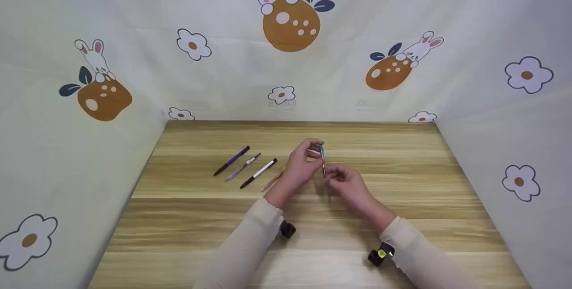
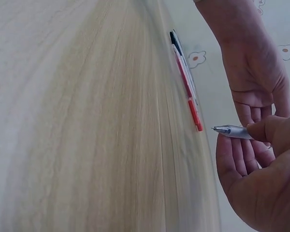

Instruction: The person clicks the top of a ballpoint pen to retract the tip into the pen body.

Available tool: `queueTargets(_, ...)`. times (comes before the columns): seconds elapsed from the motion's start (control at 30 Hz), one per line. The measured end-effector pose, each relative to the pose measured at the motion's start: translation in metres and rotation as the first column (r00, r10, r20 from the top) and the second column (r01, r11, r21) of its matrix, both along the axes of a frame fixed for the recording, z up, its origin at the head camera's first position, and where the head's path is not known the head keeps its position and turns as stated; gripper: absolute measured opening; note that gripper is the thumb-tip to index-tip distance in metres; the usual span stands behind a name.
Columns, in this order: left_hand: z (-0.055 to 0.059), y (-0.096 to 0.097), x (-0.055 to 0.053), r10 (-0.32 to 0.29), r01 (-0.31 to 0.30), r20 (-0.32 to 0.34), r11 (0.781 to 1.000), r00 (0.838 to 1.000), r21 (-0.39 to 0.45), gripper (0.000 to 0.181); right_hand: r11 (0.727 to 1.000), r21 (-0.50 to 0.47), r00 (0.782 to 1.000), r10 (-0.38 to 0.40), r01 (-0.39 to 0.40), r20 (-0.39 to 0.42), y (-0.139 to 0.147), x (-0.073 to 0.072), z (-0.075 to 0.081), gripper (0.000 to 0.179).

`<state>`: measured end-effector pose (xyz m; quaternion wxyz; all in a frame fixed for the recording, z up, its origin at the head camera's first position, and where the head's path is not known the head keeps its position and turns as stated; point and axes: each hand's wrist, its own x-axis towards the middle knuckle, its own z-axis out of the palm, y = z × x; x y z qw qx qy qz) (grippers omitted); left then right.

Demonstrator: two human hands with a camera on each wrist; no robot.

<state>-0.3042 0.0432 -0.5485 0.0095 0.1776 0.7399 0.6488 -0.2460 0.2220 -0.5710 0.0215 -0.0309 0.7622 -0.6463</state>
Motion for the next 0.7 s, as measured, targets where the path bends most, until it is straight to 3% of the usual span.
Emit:
queueTargets(0.37,0.0035,-0.0001,0.0016,-0.003,0.003,0.004,1.0,1.0,0.025,0.037,0.998,-0.054,0.999,-0.031,0.033,0.03,-0.004,0.0023,0.0043,0.03)
queueTargets(0.7,0.004,-0.0021,0.0013,-0.027,0.026,0.007,0.995,1.0,0.094,0.031,0.996,-0.082,1.0,-0.021,0.022,0.008,-0.0075,0.0028,0.0071,0.029)
